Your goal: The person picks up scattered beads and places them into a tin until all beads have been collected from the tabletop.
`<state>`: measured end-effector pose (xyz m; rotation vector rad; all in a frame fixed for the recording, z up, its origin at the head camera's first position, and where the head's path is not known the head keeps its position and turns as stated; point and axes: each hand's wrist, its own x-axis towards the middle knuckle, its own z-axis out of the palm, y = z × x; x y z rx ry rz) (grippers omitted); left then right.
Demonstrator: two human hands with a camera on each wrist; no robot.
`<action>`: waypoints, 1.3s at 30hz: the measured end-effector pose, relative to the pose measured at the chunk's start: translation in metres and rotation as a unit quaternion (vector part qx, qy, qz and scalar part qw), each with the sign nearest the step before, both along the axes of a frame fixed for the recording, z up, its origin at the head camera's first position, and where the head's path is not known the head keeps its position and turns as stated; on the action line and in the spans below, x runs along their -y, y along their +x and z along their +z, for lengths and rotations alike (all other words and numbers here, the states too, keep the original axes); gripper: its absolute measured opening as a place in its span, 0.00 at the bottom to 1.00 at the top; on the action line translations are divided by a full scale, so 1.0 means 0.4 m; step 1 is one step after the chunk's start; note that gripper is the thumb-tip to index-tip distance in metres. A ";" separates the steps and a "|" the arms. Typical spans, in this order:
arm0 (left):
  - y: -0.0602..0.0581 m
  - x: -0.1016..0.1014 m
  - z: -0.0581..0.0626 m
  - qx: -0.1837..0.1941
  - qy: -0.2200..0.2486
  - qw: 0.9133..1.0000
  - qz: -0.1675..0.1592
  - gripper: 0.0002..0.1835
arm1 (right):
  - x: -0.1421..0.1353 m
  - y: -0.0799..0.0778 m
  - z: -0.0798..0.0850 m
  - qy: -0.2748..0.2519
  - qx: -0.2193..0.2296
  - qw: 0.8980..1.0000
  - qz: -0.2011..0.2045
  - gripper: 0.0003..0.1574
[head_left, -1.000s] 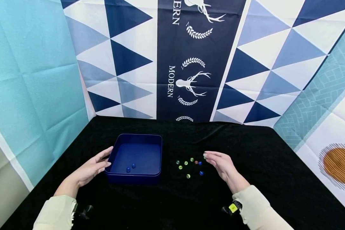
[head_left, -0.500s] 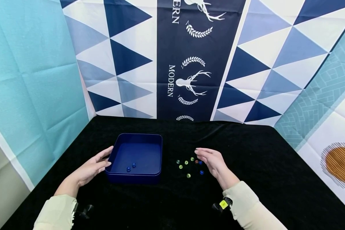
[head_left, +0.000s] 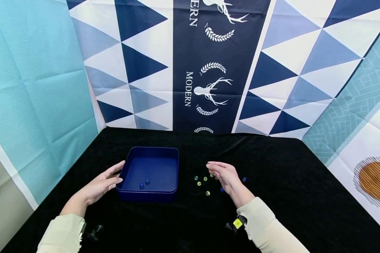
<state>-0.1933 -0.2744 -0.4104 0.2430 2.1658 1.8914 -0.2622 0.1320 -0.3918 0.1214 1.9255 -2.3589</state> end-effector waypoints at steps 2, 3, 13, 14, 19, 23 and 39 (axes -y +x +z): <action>0.000 0.000 0.001 0.002 -0.002 1.000 0.000 0.39 | 0.008 -0.002 -0.001 -0.001 0.000 1.000 -0.002 0.06; 0.000 0.000 0.001 0.002 -0.003 1.000 -0.001 0.39 | 0.012 -0.003 -0.002 -0.005 0.000 1.000 -0.003 0.06; -0.004 -0.001 -0.004 0.000 0.002 1.000 -0.001 0.38 | 0.057 -0.004 -0.001 -0.021 -0.010 1.000 0.002 0.14; -0.005 -0.001 -0.004 -0.001 0.002 1.000 -0.001 0.38 | 0.062 -0.004 0.000 -0.021 -0.011 1.000 0.004 0.15; -0.006 -0.001 -0.006 0.000 0.001 1.000 0.001 0.38 | 0.088 -0.007 -0.001 -0.021 -0.014 1.000 0.007 0.17; -0.005 -0.002 -0.004 0.001 0.002 1.000 0.003 0.38 | 0.109 -0.006 0.001 -0.020 -0.019 1.000 0.007 0.17; 0.001 -0.003 -0.002 -0.008 0.003 1.000 0.003 0.38 | 0.187 0.014 0.017 -0.026 -0.022 0.999 0.022 0.16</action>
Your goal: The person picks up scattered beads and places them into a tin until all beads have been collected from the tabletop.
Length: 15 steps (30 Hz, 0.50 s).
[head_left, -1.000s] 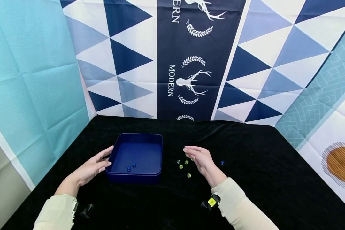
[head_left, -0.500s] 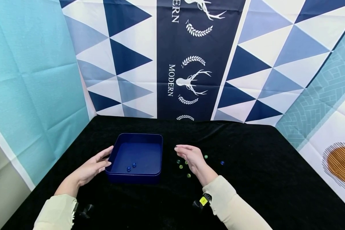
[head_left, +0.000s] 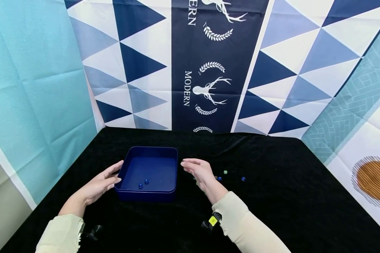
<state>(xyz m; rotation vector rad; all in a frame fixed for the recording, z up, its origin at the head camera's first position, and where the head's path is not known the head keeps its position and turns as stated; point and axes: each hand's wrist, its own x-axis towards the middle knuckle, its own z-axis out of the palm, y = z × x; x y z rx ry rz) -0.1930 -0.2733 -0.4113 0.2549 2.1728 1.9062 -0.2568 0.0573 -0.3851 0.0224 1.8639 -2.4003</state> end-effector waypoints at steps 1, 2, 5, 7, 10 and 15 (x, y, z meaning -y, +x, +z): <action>0.000 0.000 0.000 0.000 0.001 1.000 0.001 0.38 | 0.006 0.002 0.001 0.000 0.000 1.000 0.002 0.16; 0.000 0.000 -0.001 0.000 0.002 1.000 0.001 0.38 | 0.012 0.003 0.002 0.001 -0.001 1.000 0.006 0.16; -0.001 0.000 -0.003 -0.001 0.003 1.000 -0.001 0.38 | 0.027 0.004 0.004 0.003 -0.004 1.000 0.015 0.17; -0.001 0.000 -0.004 -0.002 0.004 1.000 -0.001 0.38 | 0.035 0.004 0.007 0.005 -0.006 1.000 0.023 0.17; -0.002 0.001 -0.005 -0.002 0.003 1.000 -0.001 0.38 | 0.046 0.004 0.013 0.010 -0.007 0.999 0.033 0.17; -0.003 0.006 -0.004 -0.001 0.003 1.000 -0.001 0.38 | 0.065 0.005 0.028 0.025 0.003 0.999 0.044 0.17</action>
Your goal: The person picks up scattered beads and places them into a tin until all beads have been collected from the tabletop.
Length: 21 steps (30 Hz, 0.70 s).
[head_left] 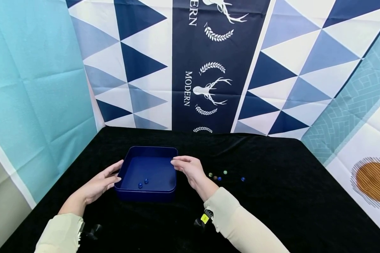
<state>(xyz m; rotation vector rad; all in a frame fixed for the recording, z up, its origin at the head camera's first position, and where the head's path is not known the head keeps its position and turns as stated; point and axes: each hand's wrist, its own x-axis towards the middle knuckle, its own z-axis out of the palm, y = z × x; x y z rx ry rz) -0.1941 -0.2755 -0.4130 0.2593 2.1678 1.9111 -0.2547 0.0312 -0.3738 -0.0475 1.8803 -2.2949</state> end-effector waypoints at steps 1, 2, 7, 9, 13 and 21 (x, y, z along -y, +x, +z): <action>0.000 0.001 0.001 0.001 -0.001 1.000 0.000 0.38 | 0.004 0.000 0.002 0.002 0.003 1.000 0.003 0.17; 0.000 0.002 0.001 0.001 -0.001 1.000 0.000 0.38 | 0.009 0.001 0.003 0.006 0.002 1.000 0.007 0.18; 0.001 0.003 0.004 0.004 -0.001 1.000 0.000 0.38 | 0.033 0.002 0.005 0.016 0.004 1.000 0.018 0.20; 0.001 0.003 0.004 0.005 -0.002 1.000 0.000 0.38 | 0.043 0.003 0.007 0.020 0.003 1.000 0.020 0.20; -0.002 0.003 0.003 0.009 -0.006 1.000 0.000 0.38 | 0.062 0.006 0.009 0.030 -0.003 0.999 0.025 0.19; -0.004 0.000 0.008 0.013 -0.006 1.000 0.003 0.38 | 0.087 0.015 0.016 0.046 0.004 0.998 0.033 0.17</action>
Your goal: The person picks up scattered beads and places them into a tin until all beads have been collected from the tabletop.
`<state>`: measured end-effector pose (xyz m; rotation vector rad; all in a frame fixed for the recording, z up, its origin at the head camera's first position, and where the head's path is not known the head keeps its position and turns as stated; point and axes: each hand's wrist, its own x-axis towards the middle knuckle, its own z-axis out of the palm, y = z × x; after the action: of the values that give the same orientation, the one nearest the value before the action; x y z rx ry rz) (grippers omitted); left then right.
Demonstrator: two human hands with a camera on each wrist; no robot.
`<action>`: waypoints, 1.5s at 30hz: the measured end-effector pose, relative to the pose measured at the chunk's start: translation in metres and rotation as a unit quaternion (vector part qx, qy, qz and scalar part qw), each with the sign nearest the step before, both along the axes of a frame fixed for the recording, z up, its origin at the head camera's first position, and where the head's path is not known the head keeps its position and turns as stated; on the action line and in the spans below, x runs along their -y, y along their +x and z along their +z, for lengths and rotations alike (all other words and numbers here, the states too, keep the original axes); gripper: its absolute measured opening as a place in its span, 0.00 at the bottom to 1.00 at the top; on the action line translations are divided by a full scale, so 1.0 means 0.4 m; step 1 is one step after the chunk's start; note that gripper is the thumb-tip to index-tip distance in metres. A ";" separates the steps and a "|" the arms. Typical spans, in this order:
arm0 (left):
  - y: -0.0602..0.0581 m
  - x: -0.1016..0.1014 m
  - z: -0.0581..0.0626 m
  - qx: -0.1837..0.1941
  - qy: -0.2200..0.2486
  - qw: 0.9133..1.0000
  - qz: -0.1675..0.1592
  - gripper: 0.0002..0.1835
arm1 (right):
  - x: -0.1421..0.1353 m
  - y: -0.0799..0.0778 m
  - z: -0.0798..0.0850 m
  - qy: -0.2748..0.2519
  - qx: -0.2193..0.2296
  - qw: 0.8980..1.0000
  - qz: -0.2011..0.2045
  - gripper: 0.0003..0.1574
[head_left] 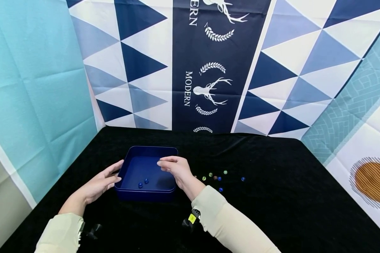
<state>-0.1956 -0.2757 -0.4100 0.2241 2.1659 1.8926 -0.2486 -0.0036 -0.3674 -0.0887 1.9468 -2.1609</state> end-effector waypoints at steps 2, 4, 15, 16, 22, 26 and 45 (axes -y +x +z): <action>-0.001 -0.001 0.001 -0.001 0.001 1.000 -0.001 0.38 | 0.002 0.001 0.000 0.000 0.001 1.000 -0.002 0.17; -0.001 -0.002 0.003 -0.003 0.002 1.000 -0.003 0.38 | 0.000 0.002 0.000 0.002 -0.001 1.000 -0.005 0.18; -0.002 -0.001 0.001 -0.007 0.004 1.000 -0.001 0.38 | -0.023 0.008 -0.011 -0.010 -0.015 1.000 -0.012 0.18; -0.002 -0.001 0.000 -0.008 0.004 1.000 -0.001 0.38 | -0.026 0.008 -0.012 -0.012 -0.017 1.000 -0.011 0.18; 0.002 0.000 0.001 -0.008 0.004 1.000 -0.002 0.38 | -0.044 0.013 -0.023 -0.020 -0.026 0.999 -0.013 0.18; 0.002 -0.001 0.003 -0.005 0.006 1.000 0.000 0.39 | -0.055 0.018 -0.030 -0.026 -0.037 0.999 -0.017 0.18; 0.003 -0.001 -0.001 -0.012 0.008 1.000 -0.002 0.38 | -0.122 0.033 -0.054 -0.025 -0.063 0.997 -0.029 0.19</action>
<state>-0.1942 -0.2752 -0.4105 0.2552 2.1659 1.9152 -0.2353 0.0451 -0.3888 -0.1833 1.9858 -2.2944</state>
